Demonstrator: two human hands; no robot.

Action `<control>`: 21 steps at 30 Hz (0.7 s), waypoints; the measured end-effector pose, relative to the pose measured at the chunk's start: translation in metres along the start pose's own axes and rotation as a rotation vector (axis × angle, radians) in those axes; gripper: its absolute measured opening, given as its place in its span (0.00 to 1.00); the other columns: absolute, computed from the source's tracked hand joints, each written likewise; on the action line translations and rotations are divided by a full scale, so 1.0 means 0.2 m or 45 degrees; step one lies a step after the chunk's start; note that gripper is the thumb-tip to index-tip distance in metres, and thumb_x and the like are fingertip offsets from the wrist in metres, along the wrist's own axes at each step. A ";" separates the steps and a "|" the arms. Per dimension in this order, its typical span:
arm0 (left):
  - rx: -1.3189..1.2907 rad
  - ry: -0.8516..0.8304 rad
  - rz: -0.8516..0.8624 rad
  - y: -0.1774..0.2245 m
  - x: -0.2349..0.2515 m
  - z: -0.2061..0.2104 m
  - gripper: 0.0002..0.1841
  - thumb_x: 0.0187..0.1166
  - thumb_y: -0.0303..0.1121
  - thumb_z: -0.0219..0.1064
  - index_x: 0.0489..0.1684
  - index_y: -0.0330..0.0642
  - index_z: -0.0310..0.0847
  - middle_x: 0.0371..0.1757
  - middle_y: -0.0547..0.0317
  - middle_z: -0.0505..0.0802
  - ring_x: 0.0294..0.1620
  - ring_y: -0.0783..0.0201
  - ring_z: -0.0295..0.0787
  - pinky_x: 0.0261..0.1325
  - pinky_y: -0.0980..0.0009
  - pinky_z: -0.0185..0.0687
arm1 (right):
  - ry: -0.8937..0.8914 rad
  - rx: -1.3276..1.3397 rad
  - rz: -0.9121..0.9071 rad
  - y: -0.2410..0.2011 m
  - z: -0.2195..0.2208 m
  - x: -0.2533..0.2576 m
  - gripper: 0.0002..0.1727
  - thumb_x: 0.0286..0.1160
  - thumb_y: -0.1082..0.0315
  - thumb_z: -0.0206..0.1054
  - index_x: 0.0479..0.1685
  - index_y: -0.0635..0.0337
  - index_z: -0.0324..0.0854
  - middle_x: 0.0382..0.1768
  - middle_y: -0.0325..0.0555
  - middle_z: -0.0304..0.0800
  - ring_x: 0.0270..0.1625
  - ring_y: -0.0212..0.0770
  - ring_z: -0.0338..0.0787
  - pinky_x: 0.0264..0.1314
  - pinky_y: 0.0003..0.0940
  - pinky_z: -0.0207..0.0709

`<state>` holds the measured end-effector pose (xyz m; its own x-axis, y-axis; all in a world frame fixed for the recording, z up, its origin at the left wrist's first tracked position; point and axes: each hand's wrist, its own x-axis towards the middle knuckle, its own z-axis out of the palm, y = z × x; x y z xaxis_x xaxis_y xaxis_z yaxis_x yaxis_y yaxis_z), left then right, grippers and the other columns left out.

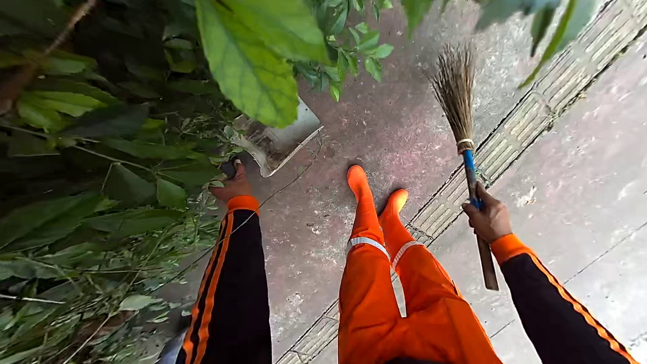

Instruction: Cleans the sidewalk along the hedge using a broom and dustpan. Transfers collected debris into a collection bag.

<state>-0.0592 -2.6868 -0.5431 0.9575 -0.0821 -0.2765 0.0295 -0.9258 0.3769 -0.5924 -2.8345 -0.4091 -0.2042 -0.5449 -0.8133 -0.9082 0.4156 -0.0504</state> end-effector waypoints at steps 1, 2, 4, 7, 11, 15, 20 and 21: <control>0.005 0.007 0.017 0.00 -0.01 0.00 0.40 0.70 0.47 0.82 0.78 0.30 0.72 0.73 0.39 0.85 0.78 0.56 0.81 0.84 0.63 0.68 | -0.110 -0.073 -0.053 -0.13 0.05 0.06 0.40 0.80 0.69 0.65 0.94 0.55 0.57 0.51 0.66 0.89 0.37 0.57 0.91 0.45 0.59 0.84; -0.024 0.012 0.044 0.01 -0.01 0.00 0.37 0.70 0.45 0.82 0.75 0.33 0.76 0.72 0.42 0.87 0.76 0.59 0.82 0.83 0.66 0.69 | -0.242 -0.168 -0.129 -0.25 0.10 0.10 0.40 0.79 0.70 0.65 0.94 0.55 0.57 0.57 0.67 0.89 0.48 0.60 0.92 0.56 0.62 0.83; -0.056 0.008 0.093 0.00 -0.01 0.00 0.32 0.71 0.43 0.81 0.72 0.36 0.79 0.70 0.45 0.89 0.74 0.63 0.84 0.81 0.68 0.71 | -0.477 -0.377 -0.320 -0.42 0.21 0.08 0.41 0.77 0.71 0.64 0.95 0.52 0.55 0.61 0.67 0.89 0.59 0.64 0.91 0.66 0.64 0.79; -0.017 -0.012 0.084 -0.04 0.00 -0.01 0.32 0.73 0.44 0.79 0.74 0.36 0.78 0.70 0.43 0.88 0.74 0.59 0.84 0.81 0.64 0.72 | -0.677 -0.483 -0.507 -0.44 0.19 -0.12 0.44 0.76 0.70 0.65 0.96 0.44 0.53 0.57 0.62 0.91 0.54 0.61 0.92 0.64 0.62 0.81; -0.050 -0.040 -0.107 -0.12 0.00 -0.07 0.38 0.75 0.46 0.77 0.80 0.33 0.69 0.71 0.38 0.86 0.70 0.50 0.86 0.77 0.54 0.77 | -0.430 -0.338 -0.654 -0.21 -0.05 -0.37 0.42 0.69 0.70 0.70 0.91 0.46 0.65 0.48 0.57 0.95 0.38 0.52 0.94 0.46 0.58 0.87; -0.069 0.085 -0.212 -0.29 -0.04 -0.10 0.35 0.77 0.51 0.74 0.76 0.34 0.75 0.65 0.41 0.90 0.64 0.52 0.91 0.72 0.53 0.82 | -0.054 -0.411 -0.664 -0.40 -0.12 -0.16 0.39 0.72 0.73 0.69 0.89 0.56 0.67 0.44 0.69 0.93 0.39 0.67 0.92 0.45 0.72 0.81; 0.017 0.214 -0.335 -0.32 -0.09 -0.16 0.37 0.79 0.45 0.73 0.82 0.31 0.68 0.75 0.37 0.84 0.77 0.51 0.81 0.81 0.58 0.72 | -0.268 -0.824 -0.605 -1.00 0.27 0.24 0.46 0.72 0.75 0.67 0.95 0.42 0.56 0.47 0.73 0.91 0.50 0.76 0.91 0.50 0.77 0.79; -0.060 0.225 -0.307 -0.33 -0.08 -0.16 0.36 0.79 0.42 0.73 0.82 0.29 0.66 0.74 0.37 0.84 0.74 0.53 0.83 0.79 0.61 0.76 | -0.362 -0.966 -0.635 -1.06 0.35 0.22 0.50 0.70 0.76 0.67 0.96 0.39 0.50 0.46 0.71 0.91 0.50 0.74 0.91 0.49 0.74 0.81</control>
<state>-0.0664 -2.6119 -0.5360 0.9563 0.2075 -0.2062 0.2714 -0.8922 0.3610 -0.3836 -2.8957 -0.4736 0.2768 -0.2926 -0.9153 -0.8822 -0.4551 -0.1213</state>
